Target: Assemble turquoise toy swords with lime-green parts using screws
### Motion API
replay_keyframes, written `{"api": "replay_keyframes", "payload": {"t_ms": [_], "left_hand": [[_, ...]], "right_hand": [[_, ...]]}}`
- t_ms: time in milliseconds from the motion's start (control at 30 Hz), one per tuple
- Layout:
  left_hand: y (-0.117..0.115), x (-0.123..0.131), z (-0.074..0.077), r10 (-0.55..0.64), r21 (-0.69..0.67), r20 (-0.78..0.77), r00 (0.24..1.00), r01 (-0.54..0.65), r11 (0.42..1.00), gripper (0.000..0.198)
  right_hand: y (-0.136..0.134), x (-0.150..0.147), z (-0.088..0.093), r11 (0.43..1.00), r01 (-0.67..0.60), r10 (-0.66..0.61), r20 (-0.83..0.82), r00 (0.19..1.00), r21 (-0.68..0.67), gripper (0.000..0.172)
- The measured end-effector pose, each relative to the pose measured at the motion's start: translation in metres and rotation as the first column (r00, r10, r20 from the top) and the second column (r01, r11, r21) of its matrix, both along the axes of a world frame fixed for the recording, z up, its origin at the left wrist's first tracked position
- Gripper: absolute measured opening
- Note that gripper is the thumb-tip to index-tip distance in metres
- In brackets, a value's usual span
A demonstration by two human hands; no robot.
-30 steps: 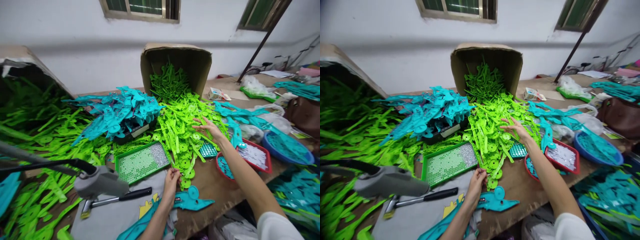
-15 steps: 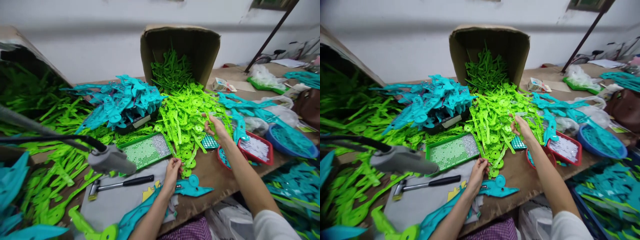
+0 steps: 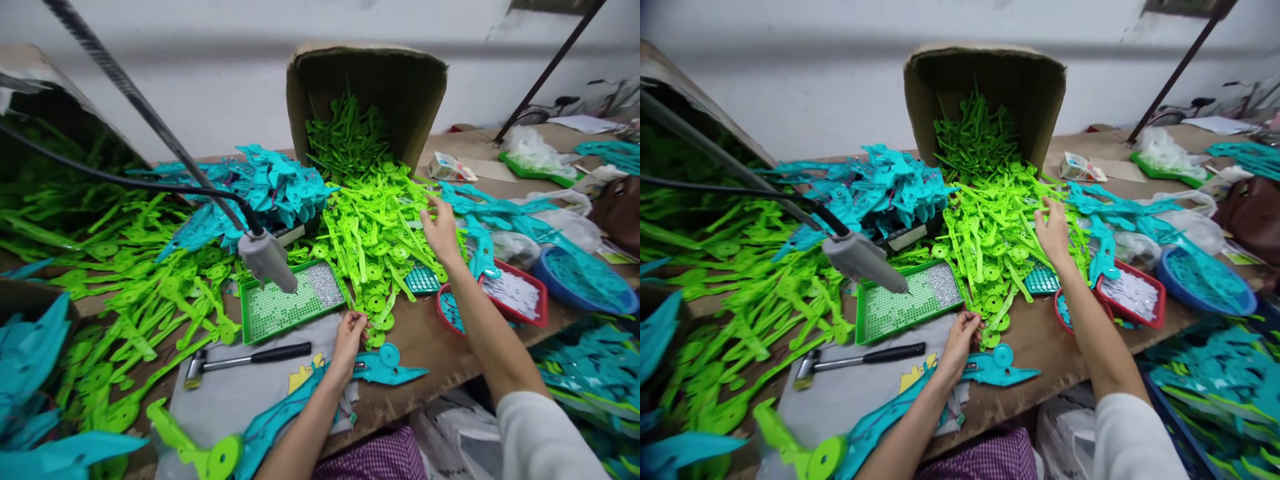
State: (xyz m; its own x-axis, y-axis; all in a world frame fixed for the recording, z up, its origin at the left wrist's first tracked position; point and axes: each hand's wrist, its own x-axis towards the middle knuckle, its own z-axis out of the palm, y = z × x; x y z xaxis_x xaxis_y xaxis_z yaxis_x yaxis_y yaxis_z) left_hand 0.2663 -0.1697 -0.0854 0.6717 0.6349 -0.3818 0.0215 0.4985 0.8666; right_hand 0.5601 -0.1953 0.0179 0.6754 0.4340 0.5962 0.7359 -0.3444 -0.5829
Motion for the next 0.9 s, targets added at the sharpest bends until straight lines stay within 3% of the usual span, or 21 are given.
{"api": "replay_keyframes", "payload": {"t_ms": [100, 267, 467, 600, 733, 900], "left_hand": [[0.0, 0.001, -0.002, -0.012, -0.004, -0.015, 1.0, 0.012, 1.0, 0.043], [0.002, 0.001, -0.004, -0.009, -0.048, -0.01, 1.0, 0.009, 0.999, 0.043], [0.002, 0.001, -0.004, -0.012, -0.084, -0.015, 1.0, 0.011, 0.996, 0.043], [0.002, 0.001, -0.005, -0.013, -0.09, -0.016, 1.0, 0.012, 0.996, 0.041], [0.003, 0.001, -0.005, -0.01, -0.105, -0.012, 1.0, 0.008, 0.994, 0.042], [0.003, 0.002, -0.005, -0.006, -0.13, -0.013, 1.0, 0.004, 0.991, 0.044]], "right_hand": [[-0.002, -0.019, -0.008, 0.987, -0.145, 0.147, 0.026, 0.989, -0.075, 0.033], [-0.006, -0.02, -0.022, 0.994, -0.097, 0.102, -0.113, 0.988, 0.052, 0.028], [0.008, -0.031, -0.008, 0.982, -0.185, 0.186, -0.058, 0.981, 0.023, 0.031], [0.025, -0.059, -0.004, 0.938, -0.289, 0.311, 0.096, 0.946, -0.192, 0.043], [0.033, -0.077, -0.023, 0.836, -0.286, 0.425, 0.222, 0.878, -0.468, 0.048], [0.027, -0.075, -0.049, 0.821, -0.228, 0.412, 0.268, 0.871, -0.524, 0.041]]}}
